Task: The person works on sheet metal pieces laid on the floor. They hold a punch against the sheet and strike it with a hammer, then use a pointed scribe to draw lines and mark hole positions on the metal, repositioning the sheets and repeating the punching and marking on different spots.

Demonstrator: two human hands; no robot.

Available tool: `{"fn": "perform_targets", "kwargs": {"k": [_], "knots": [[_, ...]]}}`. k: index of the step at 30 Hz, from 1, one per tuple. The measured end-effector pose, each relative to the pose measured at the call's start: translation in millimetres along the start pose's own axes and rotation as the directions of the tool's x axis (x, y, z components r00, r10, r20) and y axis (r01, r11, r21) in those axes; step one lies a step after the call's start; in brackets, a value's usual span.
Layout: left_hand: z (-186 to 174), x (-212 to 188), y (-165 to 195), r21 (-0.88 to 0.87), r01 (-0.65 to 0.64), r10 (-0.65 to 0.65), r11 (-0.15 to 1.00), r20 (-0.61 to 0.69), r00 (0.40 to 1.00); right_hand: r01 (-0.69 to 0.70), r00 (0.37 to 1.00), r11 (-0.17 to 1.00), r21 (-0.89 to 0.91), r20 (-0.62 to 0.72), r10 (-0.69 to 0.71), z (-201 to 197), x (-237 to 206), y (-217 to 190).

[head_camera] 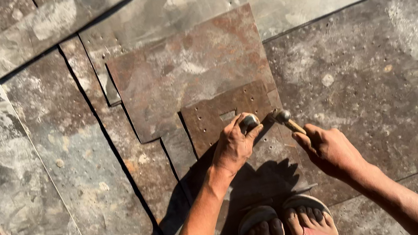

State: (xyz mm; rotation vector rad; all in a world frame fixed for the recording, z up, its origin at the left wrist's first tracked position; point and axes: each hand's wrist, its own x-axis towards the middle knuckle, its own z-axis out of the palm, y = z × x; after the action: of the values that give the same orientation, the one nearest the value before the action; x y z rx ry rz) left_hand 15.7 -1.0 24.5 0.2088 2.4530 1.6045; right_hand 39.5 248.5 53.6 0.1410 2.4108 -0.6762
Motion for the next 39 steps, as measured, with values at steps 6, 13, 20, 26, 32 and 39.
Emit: {"fn": "perform_targets", "kwargs": {"k": [6, 13, 20, 26, 32, 39], "knots": [[8.5, 1.6, -1.2, 0.014, 0.116, -0.116, 0.993, -0.003, 0.993, 0.007, 0.999, 0.998, 0.062, 0.040, -0.010, -15.6, 2.9, -7.2], [16.3, 12.6, -8.4, 0.023, -0.003, 0.003, 1.000, -0.012, 1.000, -0.079, 0.995, 0.965, 0.248, 0.071, 0.064, -46.9, -2.6, -10.7], [14.9, 7.1, -20.9, 0.089, -0.180, 0.179, 0.980, 0.014, 0.984, 0.409, 0.910, 0.667, 0.623, -0.336, -0.244, -77.8, -42.9, -59.2], [14.4, -2.2, -15.4, 0.139, -0.338, 0.338, 0.931, 0.025, 0.941, 0.044, 0.995, 0.993, 0.108, 0.082, -0.053, -41.2, -32.1, -30.5], [15.5, -4.7, -7.9, 0.071, -0.210, 0.215, 0.975, -0.064, 0.974, 0.009, 0.996, 0.997, 0.074, 0.083, -0.015, -16.8, -29.2, -10.7], [12.4, -12.6, 9.6, -0.128, -0.019, 0.013, 0.992, -0.051, 0.999, 0.012, 0.997, 0.999, 0.031, 0.074, -0.014, 21.3, -21.9, 27.5]]}}
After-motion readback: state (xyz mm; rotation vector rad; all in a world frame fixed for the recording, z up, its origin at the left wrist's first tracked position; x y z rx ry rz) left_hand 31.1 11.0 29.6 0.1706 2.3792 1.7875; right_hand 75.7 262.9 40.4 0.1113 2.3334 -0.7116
